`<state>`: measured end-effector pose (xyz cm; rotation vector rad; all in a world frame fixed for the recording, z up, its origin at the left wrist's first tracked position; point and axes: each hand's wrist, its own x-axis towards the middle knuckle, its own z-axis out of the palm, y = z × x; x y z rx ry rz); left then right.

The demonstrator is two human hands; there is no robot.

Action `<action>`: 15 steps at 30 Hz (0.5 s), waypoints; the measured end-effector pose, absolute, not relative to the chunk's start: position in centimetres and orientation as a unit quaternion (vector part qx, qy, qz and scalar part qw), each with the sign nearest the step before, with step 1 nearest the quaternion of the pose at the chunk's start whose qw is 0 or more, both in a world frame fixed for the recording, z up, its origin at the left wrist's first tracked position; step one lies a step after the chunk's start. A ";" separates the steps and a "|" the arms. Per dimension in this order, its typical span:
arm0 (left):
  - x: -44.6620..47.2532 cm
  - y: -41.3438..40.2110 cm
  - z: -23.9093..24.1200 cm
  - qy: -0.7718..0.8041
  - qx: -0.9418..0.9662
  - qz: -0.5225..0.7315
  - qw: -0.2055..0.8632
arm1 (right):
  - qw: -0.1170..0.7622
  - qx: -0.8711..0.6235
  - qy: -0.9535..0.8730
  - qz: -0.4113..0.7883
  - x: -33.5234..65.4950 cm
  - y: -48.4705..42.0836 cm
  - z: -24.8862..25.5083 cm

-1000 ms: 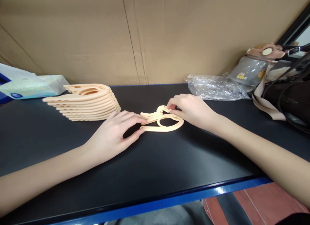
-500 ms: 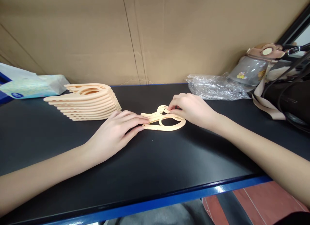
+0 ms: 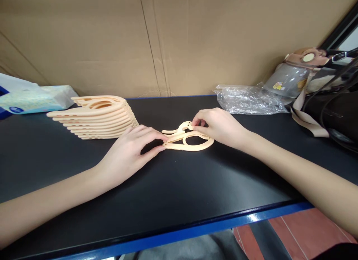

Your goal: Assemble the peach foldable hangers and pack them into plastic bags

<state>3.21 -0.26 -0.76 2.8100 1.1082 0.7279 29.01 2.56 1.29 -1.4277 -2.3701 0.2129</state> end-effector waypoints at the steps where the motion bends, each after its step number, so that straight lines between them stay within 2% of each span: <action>1: 3.2 -0.2 -0.8 0.357 0.903 0.237 0.023 | 0.190 -0.503 -0.839 0.081 29.0 2.5 1.3; 5: 3.2 -0.3 -0.7 0.356 0.902 0.243 0.026 | 0.230 -0.484 -0.839 0.092 28.8 2.3 1.4; 9: 3.2 -0.4 -0.8 0.327 0.916 0.228 -0.040 | 0.267 -0.469 -0.836 0.100 28.5 2.2 1.4; 15: 3.3 -0.6 -0.7 0.265 0.934 0.205 -0.127 | 0.244 -0.427 -0.868 0.061 28.4 2.2 1.2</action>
